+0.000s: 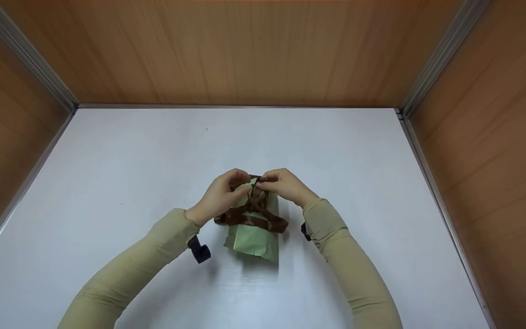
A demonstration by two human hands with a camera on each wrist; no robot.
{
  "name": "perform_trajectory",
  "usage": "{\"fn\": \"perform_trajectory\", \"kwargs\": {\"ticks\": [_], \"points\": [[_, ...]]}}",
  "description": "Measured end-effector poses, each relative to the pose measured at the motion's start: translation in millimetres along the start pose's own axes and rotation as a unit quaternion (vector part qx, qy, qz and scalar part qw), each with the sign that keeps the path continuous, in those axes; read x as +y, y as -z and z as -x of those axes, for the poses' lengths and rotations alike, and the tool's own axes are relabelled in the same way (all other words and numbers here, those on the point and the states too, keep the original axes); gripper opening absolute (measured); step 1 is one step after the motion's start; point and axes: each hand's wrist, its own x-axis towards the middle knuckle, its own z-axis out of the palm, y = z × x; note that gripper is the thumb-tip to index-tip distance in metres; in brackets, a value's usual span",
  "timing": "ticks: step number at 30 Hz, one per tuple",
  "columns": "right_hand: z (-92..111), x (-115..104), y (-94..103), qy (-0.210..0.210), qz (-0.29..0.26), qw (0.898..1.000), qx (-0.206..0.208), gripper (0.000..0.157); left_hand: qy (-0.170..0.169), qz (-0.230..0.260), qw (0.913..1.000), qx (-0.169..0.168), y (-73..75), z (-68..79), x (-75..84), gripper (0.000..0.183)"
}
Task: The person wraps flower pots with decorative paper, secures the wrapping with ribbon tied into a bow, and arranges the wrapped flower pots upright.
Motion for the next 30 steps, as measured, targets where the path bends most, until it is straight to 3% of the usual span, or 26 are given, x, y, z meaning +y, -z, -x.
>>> {"fn": "perform_trajectory", "kwargs": {"ticks": [5,13,18,30], "points": [[0.4,1.4,-5.0,0.005,-0.02,1.0,0.003,0.019,0.026,-0.004,0.9996,-0.014,-6.7,-6.1,-4.1,0.023],[0.3,1.5,-11.2,-0.014,-0.061,0.998,0.017,0.01,0.005,0.013,0.9998,-0.014,-10.9,-8.9,-5.5,0.013],[0.8,1.2,-13.2,-0.017,-0.059,0.998,0.02,0.01,-0.017,0.005,0.9998,-0.009,-10.8,-7.5,-6.8,0.011],[3.5,6.4,-9.4,0.012,-0.048,0.999,0.019,0.011,-0.013,0.022,0.9996,-0.01,-12.0,-7.6,-11.7,0.015]]}}
